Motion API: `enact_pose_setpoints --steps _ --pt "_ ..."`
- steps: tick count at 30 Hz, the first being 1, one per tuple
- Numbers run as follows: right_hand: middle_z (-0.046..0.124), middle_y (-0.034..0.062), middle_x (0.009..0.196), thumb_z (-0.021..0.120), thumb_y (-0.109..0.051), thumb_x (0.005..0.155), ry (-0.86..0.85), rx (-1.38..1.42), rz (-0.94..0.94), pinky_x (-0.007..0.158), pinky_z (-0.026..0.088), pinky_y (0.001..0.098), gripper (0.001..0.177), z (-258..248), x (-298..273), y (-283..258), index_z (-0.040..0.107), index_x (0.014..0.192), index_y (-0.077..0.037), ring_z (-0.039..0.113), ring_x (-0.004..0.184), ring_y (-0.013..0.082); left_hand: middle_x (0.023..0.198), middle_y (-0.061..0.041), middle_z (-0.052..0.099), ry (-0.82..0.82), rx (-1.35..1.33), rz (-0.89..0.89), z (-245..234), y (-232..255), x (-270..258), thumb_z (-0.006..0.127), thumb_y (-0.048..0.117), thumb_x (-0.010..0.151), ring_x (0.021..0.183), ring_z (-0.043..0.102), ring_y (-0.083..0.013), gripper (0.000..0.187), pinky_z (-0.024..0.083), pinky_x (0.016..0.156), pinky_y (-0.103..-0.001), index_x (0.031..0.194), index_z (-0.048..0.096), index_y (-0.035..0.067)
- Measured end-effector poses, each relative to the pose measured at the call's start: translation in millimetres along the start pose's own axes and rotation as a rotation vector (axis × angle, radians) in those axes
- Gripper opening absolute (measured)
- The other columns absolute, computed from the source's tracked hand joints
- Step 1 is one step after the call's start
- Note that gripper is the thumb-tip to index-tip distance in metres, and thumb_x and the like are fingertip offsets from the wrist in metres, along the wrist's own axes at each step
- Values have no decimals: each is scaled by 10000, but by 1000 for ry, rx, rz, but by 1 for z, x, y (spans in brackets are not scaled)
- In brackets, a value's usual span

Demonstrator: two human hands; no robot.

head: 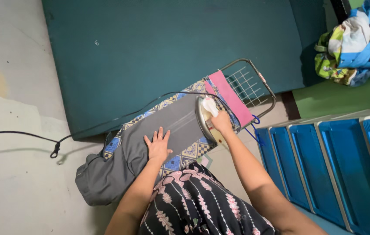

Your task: The person irons a pair of grey trousers on an ironing board. They repeatedly smooth the fabric, use a white iron to press the legs and waist area, and reposition the garment to ensure all sections are wrinkle-free.

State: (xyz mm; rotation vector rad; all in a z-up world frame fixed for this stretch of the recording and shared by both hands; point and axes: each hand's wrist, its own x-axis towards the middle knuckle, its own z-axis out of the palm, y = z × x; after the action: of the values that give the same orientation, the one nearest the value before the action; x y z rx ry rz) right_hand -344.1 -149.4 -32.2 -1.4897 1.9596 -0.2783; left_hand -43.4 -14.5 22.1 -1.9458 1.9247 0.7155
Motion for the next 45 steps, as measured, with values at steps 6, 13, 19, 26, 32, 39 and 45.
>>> enact_pose_setpoints --steps 6,13,19,26,32,39,45 --pt "720 295 1011 698 -274 776 -64 -8 -30 895 563 481 384 11 56 -69 757 1028 10 716 997 432 1707 -44 147 2 -42 -20 0 0 -3 862 370 777 1542 238 -280 1008 121 1170 -727 1592 273 306" --pt "724 291 1068 693 -273 783 -106 -24 -49 936 546 475 401 32 103 -112 755 1056 13 710 1034 422 1702 -26 151 26 -67 -34 -2 0 -9 861 380 773 1542 233 -250 996 118 1169 -726 1585 291 301" --pt "718 293 1047 728 -283 746 -83 -14 9 898 556 463 430 44 95 -86 739 1035 36 712 1013 420 1697 -21 187 20 -64 -16 -8 -6 -10 855 405 775 1536 262 -238 978 117 1189 -714 1579 310 296" --pt "739 276 902 765 -301 723 -136 58 -99 783 585 454 417 39 -13 -12 761 995 14 743 860 407 1676 -74 226 232 -143 -5 8 -23 -13 777 317 840 1520 263 -281 816 156 1169 -688 1548 377 256" --pt "759 200 779 743 -282 760 -347 154 7 669 599 418 342 43 -103 -6 774 960 -5 770 693 303 1590 -126 358 786 -322 -236 24 -77 -51 720 343 829 1440 347 -387 717 276 1102 -654 1481 465 189" --pt "765 196 814 778 -334 735 -389 188 -138 713 592 386 398 85 -99 -67 768 941 6 769 728 294 1471 -103 502 790 -593 -703 84 -114 -83 610 389 998 1326 461 -379 539 345 1055 -611 1500 516 216" --pt "726 255 945 845 -337 686 -299 131 -148 791 577 441 524 120 -44 -140 721 1021 47 731 893 370 1333 -76 590 597 -569 -697 81 -115 -85 658 514 911 1264 499 -349 662 349 1015 -610 1477 502 207"
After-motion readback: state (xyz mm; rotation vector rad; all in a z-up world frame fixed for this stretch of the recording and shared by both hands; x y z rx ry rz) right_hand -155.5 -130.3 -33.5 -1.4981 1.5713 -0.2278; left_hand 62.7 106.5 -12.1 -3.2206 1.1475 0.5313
